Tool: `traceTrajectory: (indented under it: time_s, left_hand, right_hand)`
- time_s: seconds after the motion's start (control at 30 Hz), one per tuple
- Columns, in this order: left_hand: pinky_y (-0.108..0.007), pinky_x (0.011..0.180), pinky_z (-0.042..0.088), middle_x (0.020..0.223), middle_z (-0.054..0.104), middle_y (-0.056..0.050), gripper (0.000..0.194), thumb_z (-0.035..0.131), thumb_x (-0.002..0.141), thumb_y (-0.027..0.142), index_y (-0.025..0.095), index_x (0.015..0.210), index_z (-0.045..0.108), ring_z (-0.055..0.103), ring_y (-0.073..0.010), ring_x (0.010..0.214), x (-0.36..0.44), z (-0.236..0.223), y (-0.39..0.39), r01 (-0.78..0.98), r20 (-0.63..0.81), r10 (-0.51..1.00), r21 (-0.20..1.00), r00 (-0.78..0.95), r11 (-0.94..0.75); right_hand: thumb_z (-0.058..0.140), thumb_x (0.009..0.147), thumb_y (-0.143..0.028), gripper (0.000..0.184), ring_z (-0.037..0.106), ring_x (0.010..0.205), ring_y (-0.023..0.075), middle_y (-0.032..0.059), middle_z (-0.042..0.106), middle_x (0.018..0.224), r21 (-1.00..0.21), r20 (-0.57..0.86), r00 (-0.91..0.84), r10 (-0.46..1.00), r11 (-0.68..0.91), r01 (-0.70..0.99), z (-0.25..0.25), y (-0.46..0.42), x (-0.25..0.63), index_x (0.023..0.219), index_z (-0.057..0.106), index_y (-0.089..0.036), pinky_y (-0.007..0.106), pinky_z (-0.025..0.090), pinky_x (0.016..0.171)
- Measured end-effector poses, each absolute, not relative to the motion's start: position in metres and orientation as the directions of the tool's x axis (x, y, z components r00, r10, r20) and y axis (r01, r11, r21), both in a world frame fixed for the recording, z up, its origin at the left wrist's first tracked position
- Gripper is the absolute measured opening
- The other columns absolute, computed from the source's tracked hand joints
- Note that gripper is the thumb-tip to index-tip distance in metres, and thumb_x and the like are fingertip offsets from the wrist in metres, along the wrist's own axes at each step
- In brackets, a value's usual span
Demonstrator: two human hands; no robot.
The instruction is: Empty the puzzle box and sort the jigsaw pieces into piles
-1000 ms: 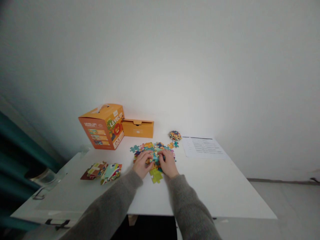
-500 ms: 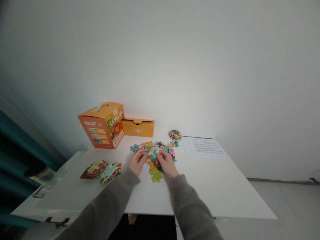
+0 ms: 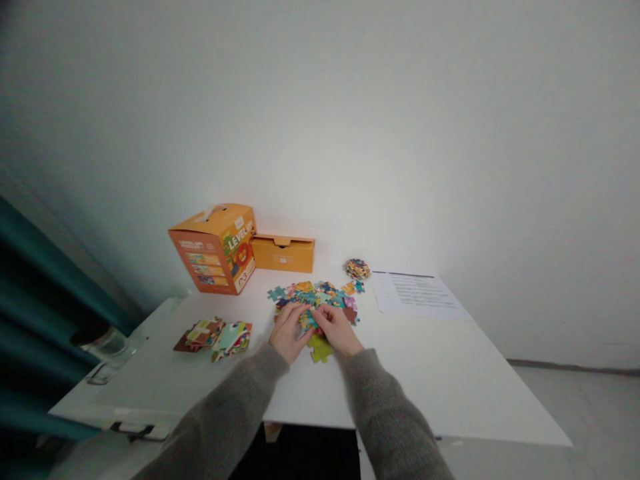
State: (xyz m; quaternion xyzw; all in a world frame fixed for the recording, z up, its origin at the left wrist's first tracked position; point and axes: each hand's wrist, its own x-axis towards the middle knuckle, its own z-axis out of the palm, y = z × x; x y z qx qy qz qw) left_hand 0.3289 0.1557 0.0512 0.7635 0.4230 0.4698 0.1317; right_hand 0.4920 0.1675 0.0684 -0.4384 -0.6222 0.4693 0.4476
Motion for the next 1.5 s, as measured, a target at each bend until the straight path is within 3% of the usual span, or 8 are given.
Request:
traceTrajectory:
  time_s: [0.13,0.33,0.67,0.83,0.97,1.07,1.27,1.5]
  left_hand:
    - [-0.043,0.095,0.042,0.121,0.061,-0.008,0.045,0.066,0.079,0.017,0.022,0.123,0.054,0.053,-0.0262,0.113,0.309,0.067,0.140,0.681,0.546,0.795,0.477,0.265,-0.555]
    - [-0.045,0.100,0.035,0.114,0.067,-0.006,0.047,0.074,0.077,0.038,0.024,0.119,0.059,0.055,-0.0268,0.112,0.222,0.111,0.134,0.819,0.353,0.831,0.237,0.429,-0.523]
    - [-0.047,0.103,0.035,0.124,0.060,-0.008,0.045,0.072,0.069,0.039,0.027,0.112,0.065,0.051,-0.0302,0.120,0.151,0.109,0.145,0.923,0.056,0.933,0.135,0.355,-0.359]
    - [-0.049,0.102,0.036,0.127,0.060,-0.010,0.046,0.070,0.072,0.041,0.026,0.114,0.065,0.050,-0.0325,0.121,0.156,0.113,0.146,0.911,0.196,0.913,0.140,0.358,-0.387]
    - [-0.039,0.092,0.041,0.102,0.069,-0.006,0.024,0.059,0.084,0.033,0.025,0.105,0.066,0.060,-0.0245,0.101,0.207,0.115,0.138,0.836,0.345,0.836,0.202,0.427,-0.511]
    - [-0.039,0.087,0.041,0.092,0.069,-0.005,0.018,0.067,0.081,0.038,0.024,0.092,0.065,0.060,-0.0248,0.090,0.265,0.102,0.130,0.780,0.384,0.789,0.227,0.479,-0.584]
    - [-0.045,0.087,0.041,0.102,0.064,-0.011,0.040,0.076,0.071,0.045,0.021,0.099,0.062,0.056,-0.0323,0.101,0.337,0.073,0.125,0.756,0.330,0.771,0.204,0.545,-0.622]
    - [-0.044,0.085,0.043,0.098,0.061,-0.010,0.042,0.080,0.063,0.034,0.022,0.098,0.061,0.056,-0.0318,0.099,0.324,0.077,0.132,0.770,0.263,0.781,0.167,0.567,-0.615]
  right_hand:
    - [0.049,0.092,-0.056,0.040,0.046,0.052,0.0127,-0.0033,0.052,0.056,-0.970,0.193,-0.203,0.960,0.218,0.111,0.070,0.166,0.491,0.076,0.056,-0.020,0.026,0.035,0.052]
    - [0.049,0.092,-0.046,0.029,0.048,0.055,0.0150,-0.0023,0.052,0.060,-0.888,0.307,-0.037,0.951,0.300,0.348,0.062,0.175,0.500,0.087,0.060,-0.021,0.026,0.036,0.051]
    - [0.044,0.093,-0.038,0.028,0.049,0.059,0.0172,-0.0010,0.054,0.066,-0.763,0.412,-0.032,0.911,0.363,0.535,0.058,0.176,0.504,0.101,0.064,-0.021,0.028,0.038,0.057]
    - [0.044,0.093,-0.038,0.032,0.047,0.061,0.0174,-0.0014,0.051,0.066,-0.793,0.429,0.061,0.901,0.344,0.503,0.061,0.175,0.507,0.113,0.062,-0.020,0.029,0.037,0.058]
    - [0.046,0.091,-0.039,0.031,0.046,0.059,0.0168,-0.0013,0.052,0.066,-0.813,0.424,0.083,0.902,0.338,0.474,0.063,0.174,0.509,0.109,0.063,-0.020,0.028,0.035,0.057]
    - [0.047,0.091,-0.039,0.030,0.046,0.060,0.0169,-0.0008,0.054,0.067,-0.826,0.422,0.087,0.903,0.342,0.448,0.062,0.175,0.510,0.108,0.064,-0.020,0.028,0.036,0.057]
    - [0.044,0.092,-0.036,0.029,0.048,0.063,0.0163,0.0003,0.057,0.075,-0.830,0.414,0.093,0.905,0.333,0.448,0.061,0.177,0.513,0.110,0.061,-0.020,0.027,0.038,0.059]
    - [0.045,0.091,-0.035,0.032,0.046,0.061,0.0155,-0.0024,0.051,0.070,-0.836,0.426,0.134,0.895,0.332,0.438,0.066,0.174,0.512,0.116,0.059,-0.020,0.027,0.036,0.059]
